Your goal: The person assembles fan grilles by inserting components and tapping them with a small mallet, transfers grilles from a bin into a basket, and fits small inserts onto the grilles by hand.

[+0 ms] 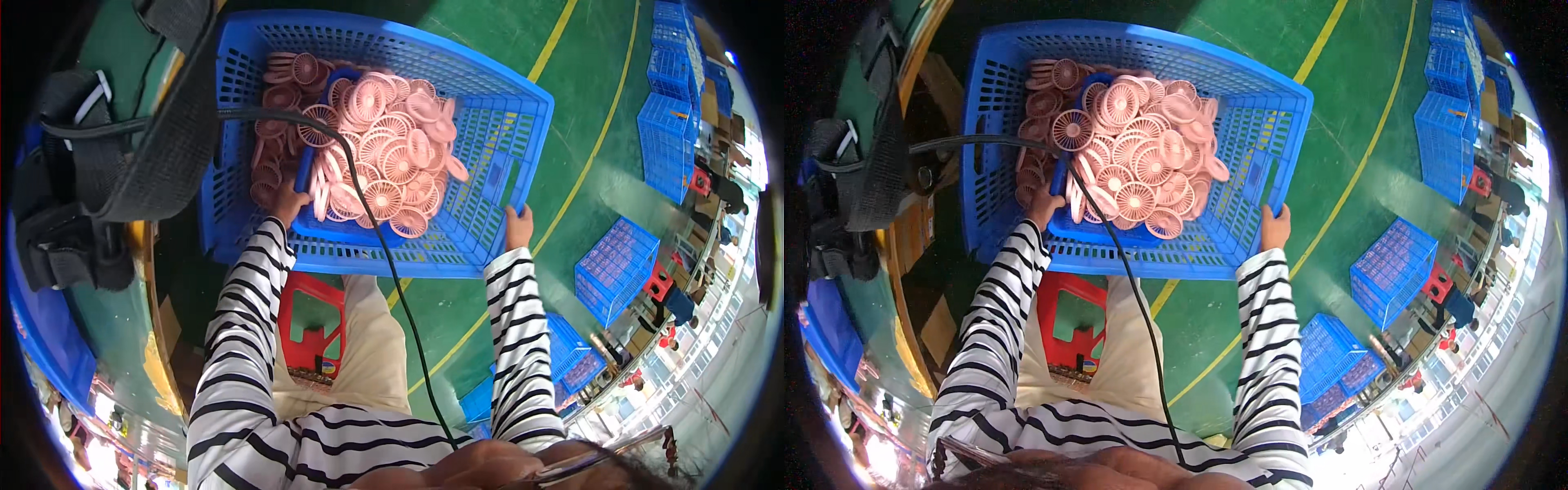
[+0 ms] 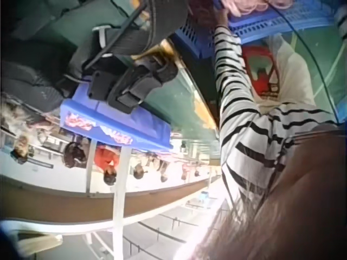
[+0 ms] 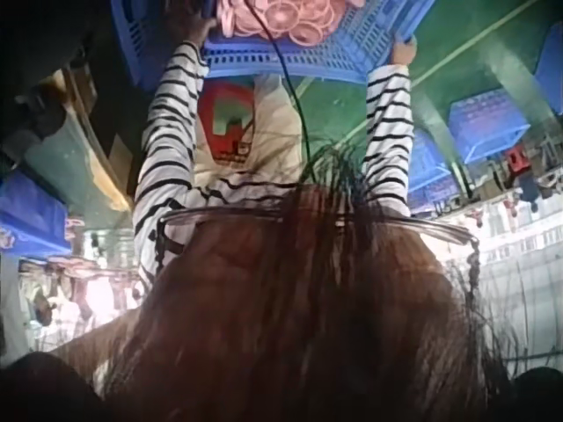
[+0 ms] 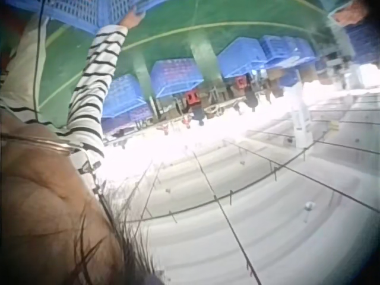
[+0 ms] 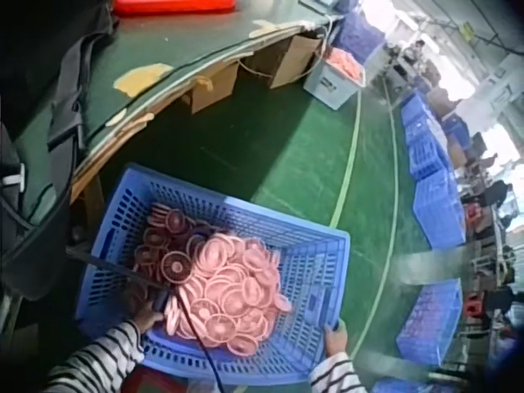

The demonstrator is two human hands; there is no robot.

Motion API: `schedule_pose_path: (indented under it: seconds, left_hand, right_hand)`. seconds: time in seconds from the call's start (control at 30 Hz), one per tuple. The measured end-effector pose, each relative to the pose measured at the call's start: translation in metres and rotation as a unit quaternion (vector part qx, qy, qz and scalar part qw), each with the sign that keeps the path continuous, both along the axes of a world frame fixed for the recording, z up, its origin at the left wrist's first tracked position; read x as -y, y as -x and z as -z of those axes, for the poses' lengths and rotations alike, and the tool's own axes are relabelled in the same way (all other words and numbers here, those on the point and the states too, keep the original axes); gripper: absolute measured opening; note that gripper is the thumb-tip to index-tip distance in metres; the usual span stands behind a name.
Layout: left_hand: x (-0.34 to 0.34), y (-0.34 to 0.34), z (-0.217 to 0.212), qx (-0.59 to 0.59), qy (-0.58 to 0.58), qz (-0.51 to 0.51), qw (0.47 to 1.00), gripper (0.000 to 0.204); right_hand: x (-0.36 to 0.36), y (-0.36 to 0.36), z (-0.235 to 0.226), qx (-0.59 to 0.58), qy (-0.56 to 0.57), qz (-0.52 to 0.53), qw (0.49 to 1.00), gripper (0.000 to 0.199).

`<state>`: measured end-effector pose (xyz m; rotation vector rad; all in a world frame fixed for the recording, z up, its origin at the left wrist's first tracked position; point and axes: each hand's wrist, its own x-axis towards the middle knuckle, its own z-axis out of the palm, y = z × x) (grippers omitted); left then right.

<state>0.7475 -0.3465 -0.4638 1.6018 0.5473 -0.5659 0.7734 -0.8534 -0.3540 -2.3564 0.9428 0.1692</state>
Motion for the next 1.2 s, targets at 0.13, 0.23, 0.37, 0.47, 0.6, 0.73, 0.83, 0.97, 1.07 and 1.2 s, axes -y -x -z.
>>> schedule_pose_path:
  seconds: [0.13,0.23,0.37,0.47,0.6,0.73,0.83,0.97,1.07,1.2]
  left_hand:
    - [0.026,0.001,-0.025,-0.003,0.068,-0.026,0.997,0.04]
    - [0.019,0.009,-0.047,-0.04,0.034,-0.008,0.999,0.046]
    - [0.016,0.036,-0.092,-0.015,0.101,-0.063,0.993,0.051]
    - [0.026,0.035,-0.138,-0.039,0.181,-0.071,0.98,0.049]
    - [0.034,0.022,-0.153,-0.02,0.138,0.002,0.99,0.048]
    - [0.042,0.001,-0.166,-0.004,0.136,0.026,0.99,0.051]
    - [0.039,-0.008,-0.184,0.003,0.133,0.041,0.99,0.05]
    - [0.033,-0.012,-0.213,0.026,0.167,0.08,0.982,0.057]
    - [0.028,-0.008,-0.245,0.018,0.221,0.121,0.968,0.063]
    - [-0.022,0.028,-0.249,0.017,0.247,0.121,0.961,0.059]
  right_hand:
    - [-0.022,0.062,0.0,0.065,0.12,-0.094,0.986,0.061]
    - [-0.066,0.092,-0.014,-0.041,-0.192,0.042,0.98,0.062]
    - [-0.118,0.118,-0.048,-0.072,-0.504,0.135,0.85,0.058]
    - [-0.127,0.136,-0.062,-0.044,-0.563,0.129,0.815,0.053]
    - [-0.143,0.133,-0.035,0.009,-0.587,0.193,0.786,0.054]
    - [-0.136,0.129,-0.037,0.007,-0.614,0.178,0.769,0.051]
    - [-0.141,0.133,-0.056,0.027,-0.583,0.175,0.793,0.051]
    - [-0.15,0.134,-0.096,0.09,-0.569,0.166,0.8,0.053]
    - [-0.144,0.137,-0.136,0.108,-0.529,0.168,0.825,0.053]
    - [-0.141,0.156,-0.16,0.161,-0.473,0.117,0.859,0.054]
